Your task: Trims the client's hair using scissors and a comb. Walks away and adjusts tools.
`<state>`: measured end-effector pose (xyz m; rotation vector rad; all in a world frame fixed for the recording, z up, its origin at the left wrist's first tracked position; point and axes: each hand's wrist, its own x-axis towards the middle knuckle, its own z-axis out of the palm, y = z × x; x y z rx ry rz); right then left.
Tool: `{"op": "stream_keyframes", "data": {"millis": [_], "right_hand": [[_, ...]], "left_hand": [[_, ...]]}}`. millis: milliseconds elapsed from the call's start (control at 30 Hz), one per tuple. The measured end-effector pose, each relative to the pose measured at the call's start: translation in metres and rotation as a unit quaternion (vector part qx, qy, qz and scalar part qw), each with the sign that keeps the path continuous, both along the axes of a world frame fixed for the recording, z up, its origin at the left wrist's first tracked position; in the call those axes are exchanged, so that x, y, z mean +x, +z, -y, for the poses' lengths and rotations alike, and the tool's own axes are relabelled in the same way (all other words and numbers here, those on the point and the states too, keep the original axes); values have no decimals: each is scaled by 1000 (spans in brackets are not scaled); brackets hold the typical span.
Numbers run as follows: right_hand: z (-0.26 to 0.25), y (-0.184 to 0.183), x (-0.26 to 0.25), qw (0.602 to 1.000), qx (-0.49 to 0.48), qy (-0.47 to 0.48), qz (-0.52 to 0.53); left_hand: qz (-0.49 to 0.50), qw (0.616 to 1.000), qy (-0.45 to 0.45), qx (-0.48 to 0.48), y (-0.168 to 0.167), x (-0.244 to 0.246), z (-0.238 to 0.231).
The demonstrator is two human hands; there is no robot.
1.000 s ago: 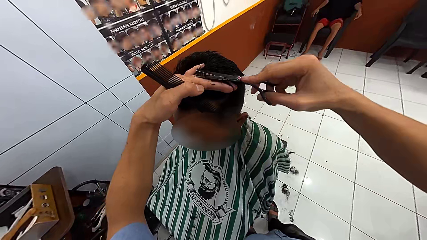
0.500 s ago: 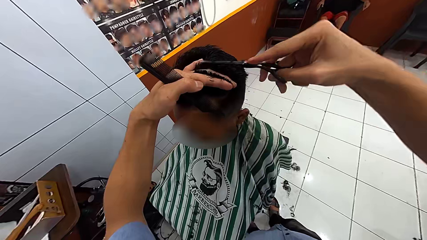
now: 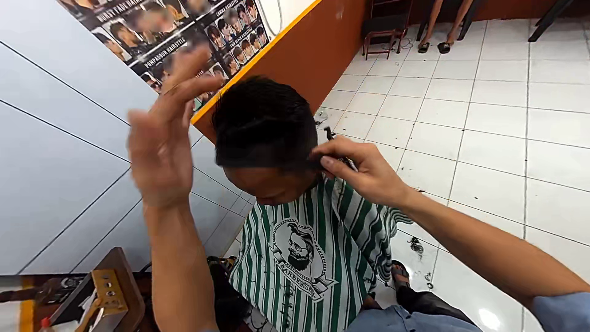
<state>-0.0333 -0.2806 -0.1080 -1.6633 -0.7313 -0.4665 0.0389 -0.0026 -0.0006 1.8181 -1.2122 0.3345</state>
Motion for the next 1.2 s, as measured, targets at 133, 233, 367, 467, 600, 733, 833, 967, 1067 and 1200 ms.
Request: {"op": "stream_keyframes", "data": {"millis": [133, 233, 367, 467, 600, 733, 833, 967, 1067, 1200], "right_hand": [[20, -19, 24, 998, -49, -1, -45], [25, -9, 40, 996, -6, 40, -82], [32, 3, 56, 988, 30, 67, -133], [38, 10, 72, 985, 46, 91, -140], [33, 48, 64, 971, 19, 12, -237], [49, 21, 80, 987, 63, 91, -115], [50, 25, 64, 969, 120, 99, -192], [39, 29, 41, 974, 154, 100, -130], [25, 26, 21, 999, 16, 39, -3], [45, 23, 20, 983, 129, -3, -134]], "left_hand": [[-167, 982, -47, -71, -48, 29, -56], [-159, 984, -75, 27, -46, 34, -51], [-46, 979, -72, 185, -18, 36, -19], [15, 966, -38, 255, -3, 35, 11], [73, 955, 2, 288, -1, 36, 39], [85, 952, 3, 293, 2, 32, 50], [81, 950, -22, 300, 8, 28, 54], [42, 960, -39, 274, 9, 22, 53], [12, 970, -45, 240, 4, 21, 48], [-68, 975, -23, 210, 3, 13, 51]]}}
